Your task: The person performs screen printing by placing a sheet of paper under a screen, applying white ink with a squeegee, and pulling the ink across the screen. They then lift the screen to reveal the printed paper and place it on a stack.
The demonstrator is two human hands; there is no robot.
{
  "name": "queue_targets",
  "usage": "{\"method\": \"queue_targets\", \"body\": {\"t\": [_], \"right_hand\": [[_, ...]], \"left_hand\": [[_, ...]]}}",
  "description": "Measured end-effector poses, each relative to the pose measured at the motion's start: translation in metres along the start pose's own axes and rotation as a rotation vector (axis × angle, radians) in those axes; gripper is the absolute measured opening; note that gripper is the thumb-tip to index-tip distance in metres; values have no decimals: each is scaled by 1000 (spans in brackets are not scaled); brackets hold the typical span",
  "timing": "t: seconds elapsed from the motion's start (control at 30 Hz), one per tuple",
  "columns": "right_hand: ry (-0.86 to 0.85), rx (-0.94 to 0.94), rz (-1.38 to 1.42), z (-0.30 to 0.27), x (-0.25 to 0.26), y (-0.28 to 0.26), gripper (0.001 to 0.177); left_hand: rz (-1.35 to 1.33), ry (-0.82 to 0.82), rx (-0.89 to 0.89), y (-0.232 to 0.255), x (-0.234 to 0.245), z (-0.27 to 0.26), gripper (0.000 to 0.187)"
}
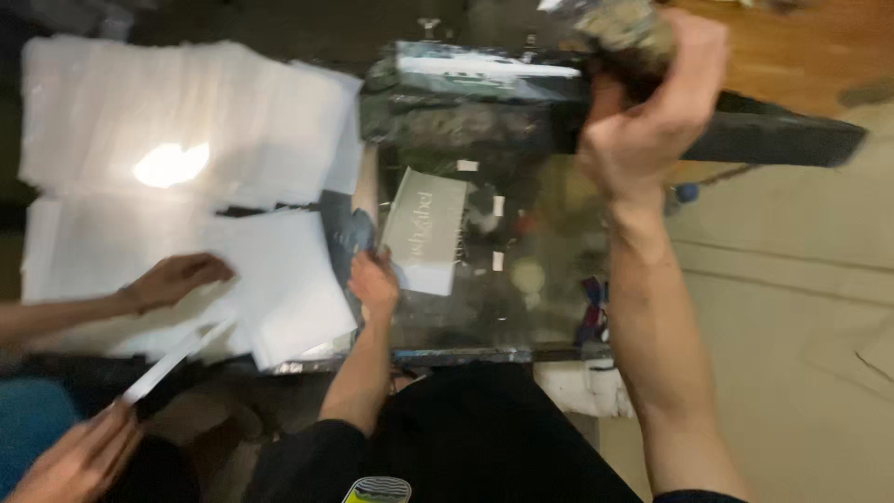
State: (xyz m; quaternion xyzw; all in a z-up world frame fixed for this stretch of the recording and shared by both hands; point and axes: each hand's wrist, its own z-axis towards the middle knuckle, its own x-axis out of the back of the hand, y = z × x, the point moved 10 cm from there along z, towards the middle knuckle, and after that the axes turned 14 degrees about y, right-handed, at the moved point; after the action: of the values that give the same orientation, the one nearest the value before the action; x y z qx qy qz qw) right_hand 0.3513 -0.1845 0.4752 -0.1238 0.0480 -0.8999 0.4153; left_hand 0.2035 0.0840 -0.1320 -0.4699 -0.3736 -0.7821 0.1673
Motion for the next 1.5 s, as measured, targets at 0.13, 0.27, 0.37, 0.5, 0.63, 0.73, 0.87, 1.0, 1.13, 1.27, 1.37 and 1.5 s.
{"method": "queue_targets", "body": {"t": [0.13, 0.27, 0.37, 0.5, 0.63, 0.73, 0.87, 1.0, 1.13, 1.27, 1.37, 1.5], "right_hand": [[6, -7, 90, 3, -1, -1, 29], [-17, 41, 111, 4, -3, 6, 25], [-32, 23, 128, 2, -5, 13, 24], [-7, 60, 33, 11, 1, -4, 41], [-14, 58, -48, -3, -5, 8, 33], [-11, -65, -146, -21, -1, 39, 60], [-28, -84, -131, -14, -2, 23, 43], [-7, -117, -83, -8, 0, 18, 35], [-4, -131, -114, -5, -1, 19, 39], [0, -121, -99, -6, -2, 18, 38], [-6, -120, -107, -7, -3, 18, 38], [-8, -127, -132, -6, -2, 18, 35]], "left_hand": [[-169, -124, 530, -151, 51, 54, 31], [-89, 118, 418, -185, 177, 91, 47], [150, 123, 78, -165, 195, 49, 56], [322, -699, -285, -82, 124, -63, 66], [108, -752, -544, 0, 63, -136, 78], [27, -88, -989, 89, 59, -157, 80], [-79, -679, -835, 150, 5, -158, 80], [-33, -737, -797, 179, -4, -151, 83], [-22, -714, -798, 183, -4, -151, 82], [1, -644, -776, 177, -9, -152, 86], [-14, -659, -770, 181, -7, -151, 87], [-44, -648, -787, 187, -9, -150, 86]]}}
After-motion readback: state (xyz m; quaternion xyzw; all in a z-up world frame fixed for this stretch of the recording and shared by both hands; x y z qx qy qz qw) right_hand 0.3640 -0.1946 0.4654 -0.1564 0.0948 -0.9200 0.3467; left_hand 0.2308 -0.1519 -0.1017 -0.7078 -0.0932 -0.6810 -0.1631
